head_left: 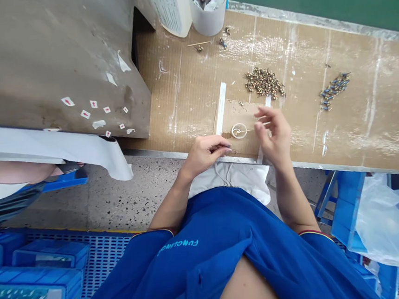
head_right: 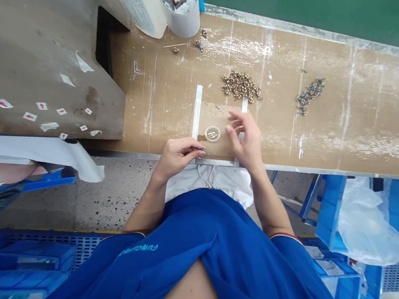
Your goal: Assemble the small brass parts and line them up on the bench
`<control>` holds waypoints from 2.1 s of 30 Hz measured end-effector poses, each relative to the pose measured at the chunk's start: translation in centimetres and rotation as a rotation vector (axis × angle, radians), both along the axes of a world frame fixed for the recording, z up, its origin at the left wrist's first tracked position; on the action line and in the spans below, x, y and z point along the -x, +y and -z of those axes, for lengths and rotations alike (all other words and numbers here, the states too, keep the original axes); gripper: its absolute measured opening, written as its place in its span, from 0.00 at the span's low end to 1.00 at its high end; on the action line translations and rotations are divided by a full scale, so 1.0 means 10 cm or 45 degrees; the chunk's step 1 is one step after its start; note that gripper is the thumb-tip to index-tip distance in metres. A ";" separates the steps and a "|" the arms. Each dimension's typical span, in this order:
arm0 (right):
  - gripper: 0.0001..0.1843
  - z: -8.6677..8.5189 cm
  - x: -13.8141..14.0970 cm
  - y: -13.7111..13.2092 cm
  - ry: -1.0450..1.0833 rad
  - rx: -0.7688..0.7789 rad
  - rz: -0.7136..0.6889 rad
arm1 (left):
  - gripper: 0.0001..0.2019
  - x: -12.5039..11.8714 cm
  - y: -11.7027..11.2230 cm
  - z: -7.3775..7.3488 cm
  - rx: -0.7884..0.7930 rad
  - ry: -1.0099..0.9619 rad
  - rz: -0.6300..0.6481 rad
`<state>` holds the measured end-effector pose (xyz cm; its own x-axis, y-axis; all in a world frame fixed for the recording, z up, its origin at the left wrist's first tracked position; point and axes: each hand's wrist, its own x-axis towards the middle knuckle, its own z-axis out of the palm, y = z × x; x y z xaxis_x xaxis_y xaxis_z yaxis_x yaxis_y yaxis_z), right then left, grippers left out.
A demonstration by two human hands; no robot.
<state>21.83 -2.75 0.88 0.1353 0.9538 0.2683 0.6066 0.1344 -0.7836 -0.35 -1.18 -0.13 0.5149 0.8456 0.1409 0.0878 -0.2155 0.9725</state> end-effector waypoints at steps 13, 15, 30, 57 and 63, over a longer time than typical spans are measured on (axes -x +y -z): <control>0.02 0.06 -0.67 0.60 -0.421 0.254 0.246 | 0.06 0.02 0.00 0.00 0.007 0.021 0.015; 0.00 0.02 -0.66 0.58 -0.390 0.248 0.240 | 0.06 0.02 0.00 -0.01 -0.009 0.030 0.015; 0.16 -0.14 0.22 -0.47 0.669 0.454 0.085 | 0.05 0.01 -0.03 0.03 -0.283 0.137 0.012; 0.24 -0.08 0.40 -0.45 0.660 0.581 -0.073 | 0.13 -0.01 -0.03 0.11 -0.425 0.214 0.071; 0.21 -0.11 0.37 -0.41 0.678 0.613 -0.224 | 0.11 0.01 -0.03 0.09 -0.355 0.183 0.106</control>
<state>18.14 -6.86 1.93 -0.0353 0.9690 -0.2445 0.1286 -0.2382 -0.9627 -0.42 -1.50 -1.08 0.6120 0.7387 0.2825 0.1906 -0.4844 0.8538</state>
